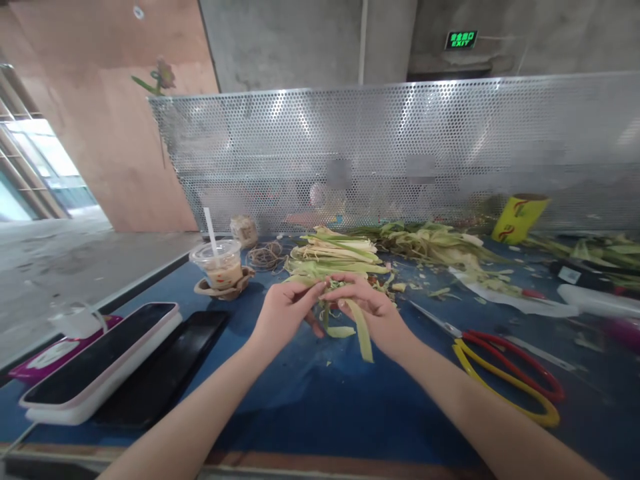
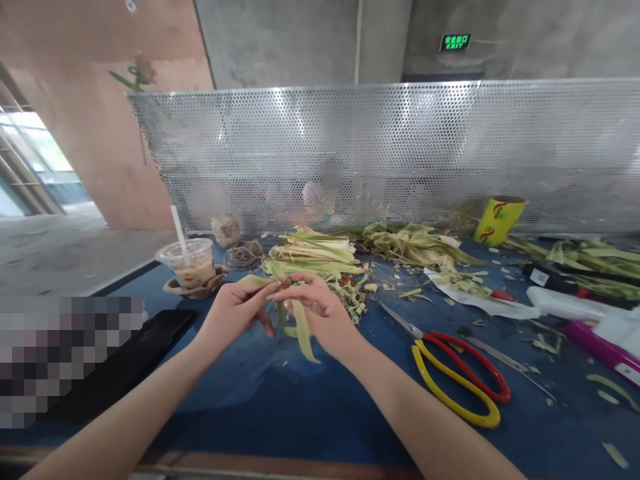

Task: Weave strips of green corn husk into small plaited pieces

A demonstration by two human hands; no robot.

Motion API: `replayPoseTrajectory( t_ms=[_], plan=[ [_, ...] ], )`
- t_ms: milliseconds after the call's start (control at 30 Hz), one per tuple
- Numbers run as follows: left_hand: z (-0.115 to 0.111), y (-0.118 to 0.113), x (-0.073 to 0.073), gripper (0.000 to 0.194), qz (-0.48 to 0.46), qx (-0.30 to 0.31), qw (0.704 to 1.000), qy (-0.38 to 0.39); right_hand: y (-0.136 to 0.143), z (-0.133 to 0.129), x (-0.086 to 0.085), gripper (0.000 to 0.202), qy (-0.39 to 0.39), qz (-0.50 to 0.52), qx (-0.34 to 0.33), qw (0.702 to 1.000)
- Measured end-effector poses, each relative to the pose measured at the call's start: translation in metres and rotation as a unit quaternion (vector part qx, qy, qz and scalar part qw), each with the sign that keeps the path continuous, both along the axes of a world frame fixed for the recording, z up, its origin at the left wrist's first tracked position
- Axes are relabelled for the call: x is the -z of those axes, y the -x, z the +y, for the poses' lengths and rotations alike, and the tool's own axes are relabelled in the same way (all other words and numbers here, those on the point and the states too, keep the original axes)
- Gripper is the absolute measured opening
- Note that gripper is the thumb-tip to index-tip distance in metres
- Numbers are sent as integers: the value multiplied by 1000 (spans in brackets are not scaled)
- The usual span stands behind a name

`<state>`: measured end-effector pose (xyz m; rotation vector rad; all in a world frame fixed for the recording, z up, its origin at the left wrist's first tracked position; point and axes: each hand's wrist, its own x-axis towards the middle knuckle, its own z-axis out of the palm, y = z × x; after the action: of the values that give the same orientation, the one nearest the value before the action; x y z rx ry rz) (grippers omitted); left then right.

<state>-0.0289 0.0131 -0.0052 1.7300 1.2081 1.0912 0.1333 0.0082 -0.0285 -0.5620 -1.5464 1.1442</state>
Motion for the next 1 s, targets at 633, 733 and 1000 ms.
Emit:
replayPoseTrajectory(
  t_ms=[633,733,1000],
  plan=[
    [0,-5,-2,32,-147,2,982,115,-16,2,-6,14,-184,-152,136,962],
    [-1,-5,-3,36,-188,5,969,159,-23,2,-7,17,-279,-220,146,923],
    [-1,-5,0,29,-215,22,963,162,-22,0,-3,20,-372,-286,168,867]
  ],
)
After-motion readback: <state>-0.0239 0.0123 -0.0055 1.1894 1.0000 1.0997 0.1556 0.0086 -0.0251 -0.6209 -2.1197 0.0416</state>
